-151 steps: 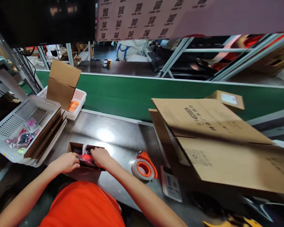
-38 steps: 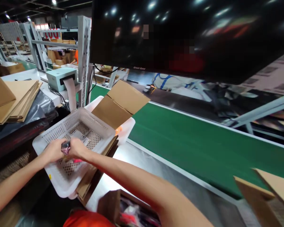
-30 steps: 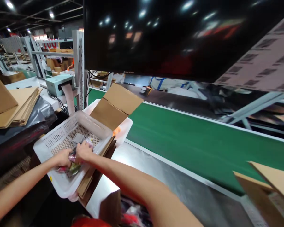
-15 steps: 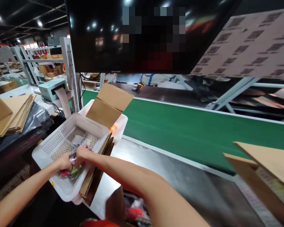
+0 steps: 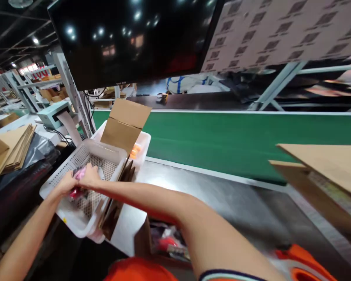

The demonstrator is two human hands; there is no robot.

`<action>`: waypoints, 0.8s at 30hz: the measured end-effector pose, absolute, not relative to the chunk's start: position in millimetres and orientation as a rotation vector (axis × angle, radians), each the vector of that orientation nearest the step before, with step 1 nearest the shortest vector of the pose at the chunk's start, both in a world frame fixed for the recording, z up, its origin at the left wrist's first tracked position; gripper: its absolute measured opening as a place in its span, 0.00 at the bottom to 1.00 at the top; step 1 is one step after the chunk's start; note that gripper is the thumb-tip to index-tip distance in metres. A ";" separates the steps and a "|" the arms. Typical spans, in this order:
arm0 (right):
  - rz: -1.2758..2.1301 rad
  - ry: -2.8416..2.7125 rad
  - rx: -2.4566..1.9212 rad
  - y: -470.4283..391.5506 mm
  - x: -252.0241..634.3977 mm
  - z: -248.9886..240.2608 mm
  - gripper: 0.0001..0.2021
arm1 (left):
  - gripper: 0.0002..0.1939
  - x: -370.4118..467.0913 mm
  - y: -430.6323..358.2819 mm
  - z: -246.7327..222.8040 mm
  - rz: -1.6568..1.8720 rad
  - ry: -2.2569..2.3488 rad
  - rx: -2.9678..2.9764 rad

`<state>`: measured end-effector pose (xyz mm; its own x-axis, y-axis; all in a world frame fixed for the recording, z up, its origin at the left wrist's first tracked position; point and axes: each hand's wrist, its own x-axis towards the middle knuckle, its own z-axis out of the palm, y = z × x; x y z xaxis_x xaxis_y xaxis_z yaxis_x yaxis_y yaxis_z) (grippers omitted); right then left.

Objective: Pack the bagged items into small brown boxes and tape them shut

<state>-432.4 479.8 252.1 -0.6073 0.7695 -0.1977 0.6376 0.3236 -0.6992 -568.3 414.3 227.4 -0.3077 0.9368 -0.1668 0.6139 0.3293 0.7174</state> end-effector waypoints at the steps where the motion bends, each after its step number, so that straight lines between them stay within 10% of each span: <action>1: 1.141 -2.408 -1.225 481.2 -424.4 267.3 0.33 | 0.16 -561.8 411.0 247.0 0.802 2.040 1.345; 8: 0.708 -2.181 -0.482 452.4 -254.1 336.2 0.25 | 0.29 -414.2 367.7 341.6 1.369 1.861 1.809; 17: 0.991 -2.327 -1.395 408.4 -44.8 125.2 0.29 | 0.41 -235.5 400.4 130.5 0.136 1.558 1.863; 24: 0.747 -2.546 -1.699 421.6 -42.4 137.4 0.18 | 0.48 -234.8 416.8 109.7 -0.318 1.571 1.954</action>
